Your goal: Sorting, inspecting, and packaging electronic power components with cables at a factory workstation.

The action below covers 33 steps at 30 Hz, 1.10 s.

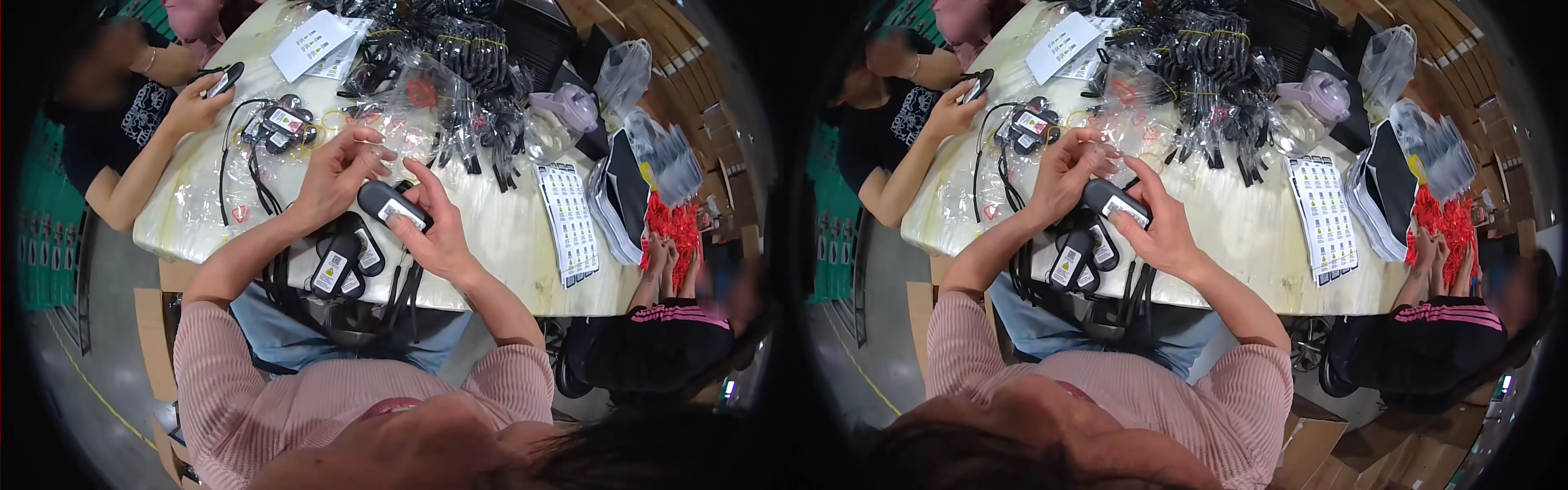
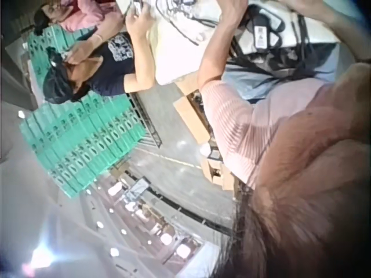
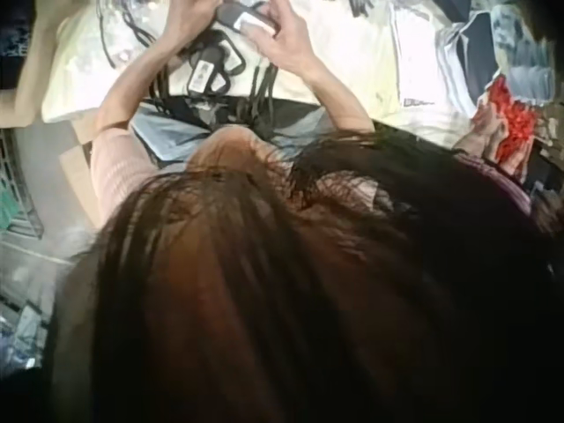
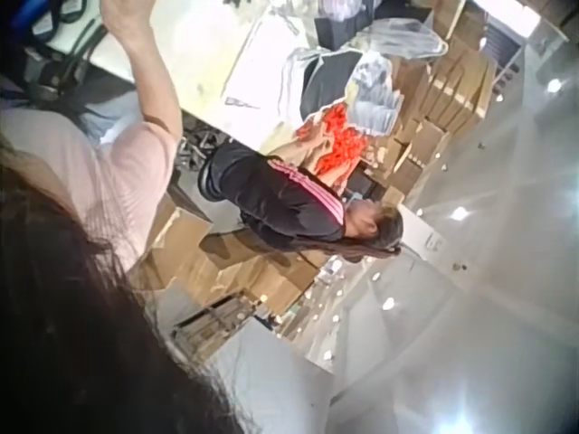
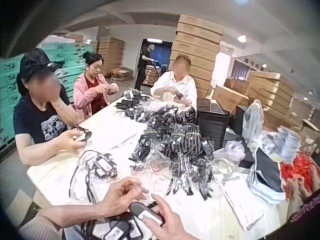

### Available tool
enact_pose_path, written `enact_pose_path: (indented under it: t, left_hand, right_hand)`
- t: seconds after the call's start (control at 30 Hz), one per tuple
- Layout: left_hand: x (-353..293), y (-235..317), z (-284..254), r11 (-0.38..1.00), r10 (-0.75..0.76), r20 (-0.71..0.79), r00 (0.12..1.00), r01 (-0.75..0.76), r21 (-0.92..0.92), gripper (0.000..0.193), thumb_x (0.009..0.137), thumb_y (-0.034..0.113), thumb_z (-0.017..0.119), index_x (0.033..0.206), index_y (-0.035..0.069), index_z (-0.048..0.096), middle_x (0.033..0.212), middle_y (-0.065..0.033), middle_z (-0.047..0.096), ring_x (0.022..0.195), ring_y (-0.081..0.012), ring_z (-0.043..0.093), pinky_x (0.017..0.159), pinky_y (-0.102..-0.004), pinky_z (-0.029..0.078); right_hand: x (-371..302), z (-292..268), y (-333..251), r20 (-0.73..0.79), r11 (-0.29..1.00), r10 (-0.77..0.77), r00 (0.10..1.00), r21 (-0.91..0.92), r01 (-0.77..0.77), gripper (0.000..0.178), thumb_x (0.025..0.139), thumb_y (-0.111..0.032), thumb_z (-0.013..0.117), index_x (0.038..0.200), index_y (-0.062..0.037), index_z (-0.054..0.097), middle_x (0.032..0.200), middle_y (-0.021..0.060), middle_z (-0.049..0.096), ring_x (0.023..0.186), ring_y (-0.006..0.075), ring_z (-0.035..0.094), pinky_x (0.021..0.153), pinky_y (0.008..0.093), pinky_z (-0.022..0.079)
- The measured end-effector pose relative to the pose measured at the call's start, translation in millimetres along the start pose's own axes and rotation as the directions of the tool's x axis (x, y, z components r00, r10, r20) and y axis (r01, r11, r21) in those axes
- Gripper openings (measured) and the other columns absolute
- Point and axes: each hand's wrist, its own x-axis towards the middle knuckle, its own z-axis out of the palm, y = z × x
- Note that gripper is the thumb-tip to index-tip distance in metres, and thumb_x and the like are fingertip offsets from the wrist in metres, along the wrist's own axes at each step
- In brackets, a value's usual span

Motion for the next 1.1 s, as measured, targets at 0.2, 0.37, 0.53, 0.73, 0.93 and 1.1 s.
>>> enact_pose_path:
  t: [0.2, 0.37, 0.53, 0.73, 0.93, 1.1]
  left_hand:
    - [-8, 2, 7, 0.993, 0.103, -0.003, 0.995, -0.103, -0.057, 0.021, 0.089, 0.011, 0.048, 0.107, 0.000, 0.044, 0.095, -0.0113, 0.062, 0.086, -0.0128, 0.058, 0.077, -0.0250, 0.046]
    - [-16, -2, 11, 0.992, 0.114, 0.038, 0.993, -0.113, -0.048, 0.023, 0.090, 0.012, 0.048, 0.110, 0.000, 0.044, 0.096, -0.0113, 0.062, 0.088, -0.0130, 0.057, 0.078, -0.0259, 0.046]
    - [-14, 2, 12, 0.992, 0.128, -0.017, 0.992, -0.128, 0.015, 0.027, 0.090, 0.011, 0.047, 0.115, -0.001, 0.044, 0.093, -0.0101, 0.062, 0.086, -0.0125, 0.058, 0.075, -0.0255, 0.047]
    - [-17, 3, 10, 0.994, 0.064, 0.118, 0.991, -0.074, 0.082, 0.030, 0.089, 0.007, 0.047, 0.118, -0.001, 0.042, 0.094, -0.0082, 0.060, 0.084, -0.0124, 0.058, 0.073, -0.0258, 0.047]
    - [-16, 3, 9, 0.998, -0.043, 0.234, 0.971, 0.051, -0.026, 0.031, 0.087, 0.008, 0.050, 0.116, -0.002, 0.044, 0.100, -0.0077, 0.057, 0.085, -0.0109, 0.057, 0.074, -0.0263, 0.047]
    - [-13, 12, 6, 0.964, -0.101, 0.313, 0.944, 0.015, 0.265, 0.022, 0.085, 0.006, 0.050, 0.105, -0.003, 0.052, 0.093, -0.0073, 0.060, 0.079, -0.0111, 0.059, 0.070, -0.0261, 0.048]
  right_hand:
    - [-1, -2, 0, -0.104, 0.958, -0.070, 0.992, -0.286, 0.037, 0.057, 0.076, -0.012, 0.063, 0.126, -0.0032, 0.036, 0.075, 0.0117, 0.055, 0.064, 0.0210, 0.057, 0.056, 0.0304, 0.045]
    - [-1, 1, 4, -0.022, 0.901, -0.242, 0.970, -0.376, 0.217, 0.056, 0.077, -0.015, 0.064, 0.125, -0.0013, 0.037, 0.081, 0.0146, 0.056, 0.068, 0.0250, 0.059, 0.057, 0.0336, 0.047]
    - [-1, -3, 10, -0.180, 0.900, -0.280, 0.943, -0.390, 0.193, 0.054, 0.079, -0.014, 0.062, 0.125, -0.0015, 0.037, 0.080, 0.0085, 0.056, 0.067, 0.0135, 0.055, 0.058, 0.0246, 0.046]
    - [-2, -3, 9, -0.243, 0.953, -0.212, 0.947, -0.265, 0.146, 0.050, 0.080, -0.019, 0.063, 0.121, -0.0009, 0.040, 0.080, 0.0066, 0.055, 0.067, 0.0112, 0.054, 0.058, 0.0231, 0.045]
    - [1, -8, 7, -0.116, 0.991, 0.046, 0.992, -0.122, -0.060, 0.051, 0.079, -0.021, 0.066, 0.118, 0.0007, 0.042, 0.081, 0.0044, 0.052, 0.067, 0.0088, 0.054, 0.057, 0.0209, 0.044]
    - [5, -15, 11, -0.082, 0.970, 0.234, 0.969, 0.086, -0.227, 0.049, 0.077, -0.019, 0.068, 0.115, 0.0012, 0.045, 0.084, 0.0026, 0.051, 0.065, 0.0075, 0.054, 0.055, 0.0190, 0.044]
